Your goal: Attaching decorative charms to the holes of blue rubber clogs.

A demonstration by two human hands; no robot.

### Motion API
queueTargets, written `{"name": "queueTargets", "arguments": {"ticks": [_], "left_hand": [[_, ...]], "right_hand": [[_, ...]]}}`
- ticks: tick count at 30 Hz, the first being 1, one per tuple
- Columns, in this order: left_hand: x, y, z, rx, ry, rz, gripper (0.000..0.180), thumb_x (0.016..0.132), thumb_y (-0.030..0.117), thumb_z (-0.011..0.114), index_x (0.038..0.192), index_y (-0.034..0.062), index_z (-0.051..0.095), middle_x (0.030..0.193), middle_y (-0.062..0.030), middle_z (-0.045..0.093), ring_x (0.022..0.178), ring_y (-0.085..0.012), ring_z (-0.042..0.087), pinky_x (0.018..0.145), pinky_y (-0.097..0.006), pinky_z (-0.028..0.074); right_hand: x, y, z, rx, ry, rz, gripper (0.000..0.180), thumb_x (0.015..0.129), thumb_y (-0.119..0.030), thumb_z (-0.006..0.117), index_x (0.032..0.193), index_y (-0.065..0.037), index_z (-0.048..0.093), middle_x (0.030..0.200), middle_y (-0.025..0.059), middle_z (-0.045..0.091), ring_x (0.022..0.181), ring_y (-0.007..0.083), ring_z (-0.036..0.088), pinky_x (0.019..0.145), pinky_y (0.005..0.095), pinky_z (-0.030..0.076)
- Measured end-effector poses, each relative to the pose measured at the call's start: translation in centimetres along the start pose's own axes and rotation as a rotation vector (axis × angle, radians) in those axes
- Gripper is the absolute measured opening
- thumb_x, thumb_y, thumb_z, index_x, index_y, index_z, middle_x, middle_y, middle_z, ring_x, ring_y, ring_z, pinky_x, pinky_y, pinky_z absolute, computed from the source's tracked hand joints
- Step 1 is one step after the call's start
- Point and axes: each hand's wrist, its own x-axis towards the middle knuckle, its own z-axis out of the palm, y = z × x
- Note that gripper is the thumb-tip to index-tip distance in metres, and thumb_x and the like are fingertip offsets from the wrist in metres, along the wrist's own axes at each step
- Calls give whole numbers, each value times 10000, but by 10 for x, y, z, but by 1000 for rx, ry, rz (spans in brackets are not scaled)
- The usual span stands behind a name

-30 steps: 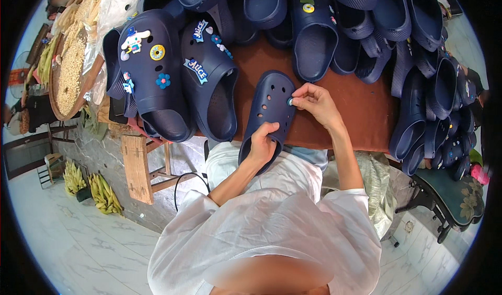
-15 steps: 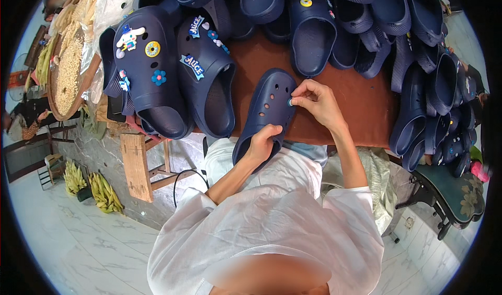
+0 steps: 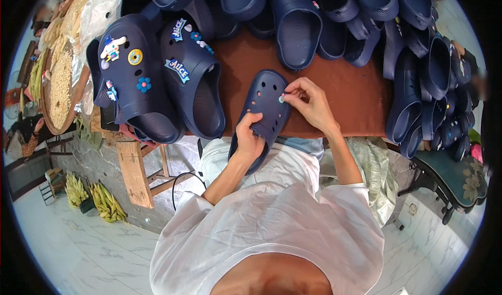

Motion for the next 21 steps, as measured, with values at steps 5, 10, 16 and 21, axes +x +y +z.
{"name": "queueTargets", "arguments": {"ticks": [5,10,16,21], "left_hand": [[1,-6,1,7,59,27,378,857,111,552,1218,-1,554,1182,-154,630,1052,-291,636,943,-426,516],[1,-4,-1,-67,46,43,376,844,167,581,1186,9,570,1163,-148,635,1034,-306,630,911,-448,520],[-1,-4,9,-107,125,44,401,856,209,561,1190,-11,600,1187,-162,666,1080,-319,638,996,-465,479],[-5,-7,13,-142,160,64,302,863,173,582,1135,42,582,1165,-140,638,1047,-310,627,925,-466,512]], "right_hand": [[-2,12,-38,-95,278,88,89,921,-57,669,998,-13,674,915,40,658,780,98,636,717,230,517],[-3,19,-47,-256,306,69,148,909,-77,686,1044,-19,667,973,82,661,808,165,667,722,287,539],[-7,16,-41,-628,165,-19,201,841,-52,731,1019,-29,642,959,113,633,848,255,662,764,381,547],[-3,7,-39,-381,207,30,239,827,3,724,1045,-32,632,955,76,619,834,193,651,767,318,548]]}}
